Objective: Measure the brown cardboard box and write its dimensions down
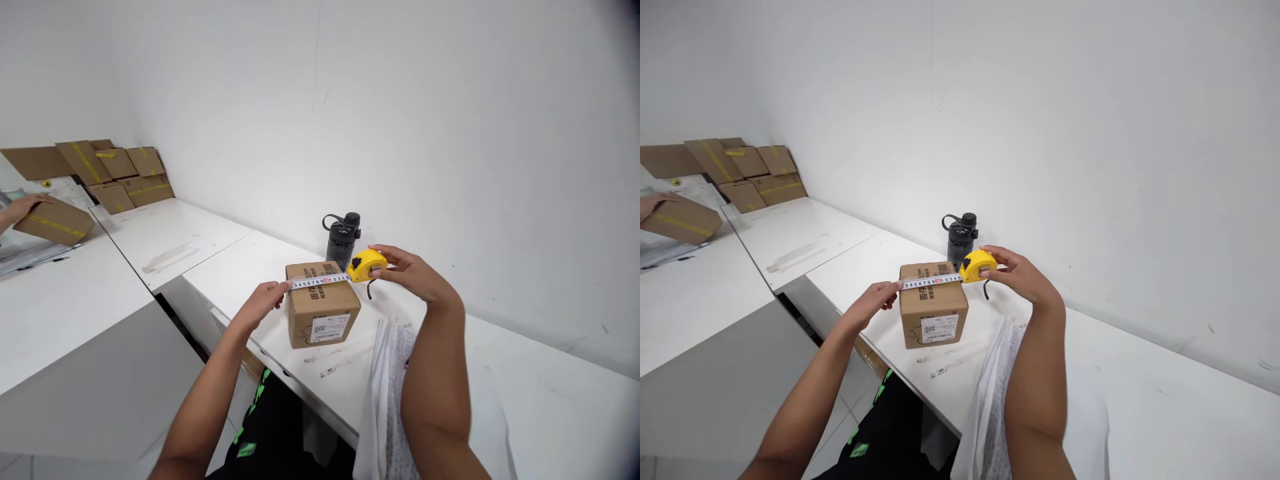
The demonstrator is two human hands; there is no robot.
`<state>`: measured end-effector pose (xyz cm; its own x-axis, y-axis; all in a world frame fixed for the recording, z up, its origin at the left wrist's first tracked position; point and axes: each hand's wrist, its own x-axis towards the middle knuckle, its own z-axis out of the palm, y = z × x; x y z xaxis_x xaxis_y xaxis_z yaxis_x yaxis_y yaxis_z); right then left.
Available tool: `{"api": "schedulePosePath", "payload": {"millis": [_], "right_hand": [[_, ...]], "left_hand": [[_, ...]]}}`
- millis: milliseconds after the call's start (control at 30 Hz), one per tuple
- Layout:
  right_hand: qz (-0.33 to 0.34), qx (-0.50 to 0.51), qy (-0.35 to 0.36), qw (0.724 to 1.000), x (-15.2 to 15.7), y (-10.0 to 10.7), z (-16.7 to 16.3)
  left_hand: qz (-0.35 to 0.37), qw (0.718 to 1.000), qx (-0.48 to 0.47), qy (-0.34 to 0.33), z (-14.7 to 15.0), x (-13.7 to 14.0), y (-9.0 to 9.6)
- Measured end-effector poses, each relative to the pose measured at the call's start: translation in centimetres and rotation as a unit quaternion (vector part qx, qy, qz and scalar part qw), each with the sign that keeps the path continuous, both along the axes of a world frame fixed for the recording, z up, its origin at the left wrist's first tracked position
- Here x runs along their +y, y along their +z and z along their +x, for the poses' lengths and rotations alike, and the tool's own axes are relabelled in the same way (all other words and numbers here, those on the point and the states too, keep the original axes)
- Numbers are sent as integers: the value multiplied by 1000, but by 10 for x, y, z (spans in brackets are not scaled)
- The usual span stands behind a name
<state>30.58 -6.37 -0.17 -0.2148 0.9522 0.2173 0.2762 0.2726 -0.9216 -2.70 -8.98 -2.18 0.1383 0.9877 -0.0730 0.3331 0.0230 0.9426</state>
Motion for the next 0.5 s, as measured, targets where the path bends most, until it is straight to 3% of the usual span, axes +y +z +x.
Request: {"api": "schedulePosePath", "payload": {"millis": [333,500], "right_hand": [[10,-72,9,997,-2,4,-5],[58,-134,-66,987,-28,24,-13]], "left_hand": [[11,999,39,-17,11,7,-7],[39,998,46,-16,2,6,6]]}}
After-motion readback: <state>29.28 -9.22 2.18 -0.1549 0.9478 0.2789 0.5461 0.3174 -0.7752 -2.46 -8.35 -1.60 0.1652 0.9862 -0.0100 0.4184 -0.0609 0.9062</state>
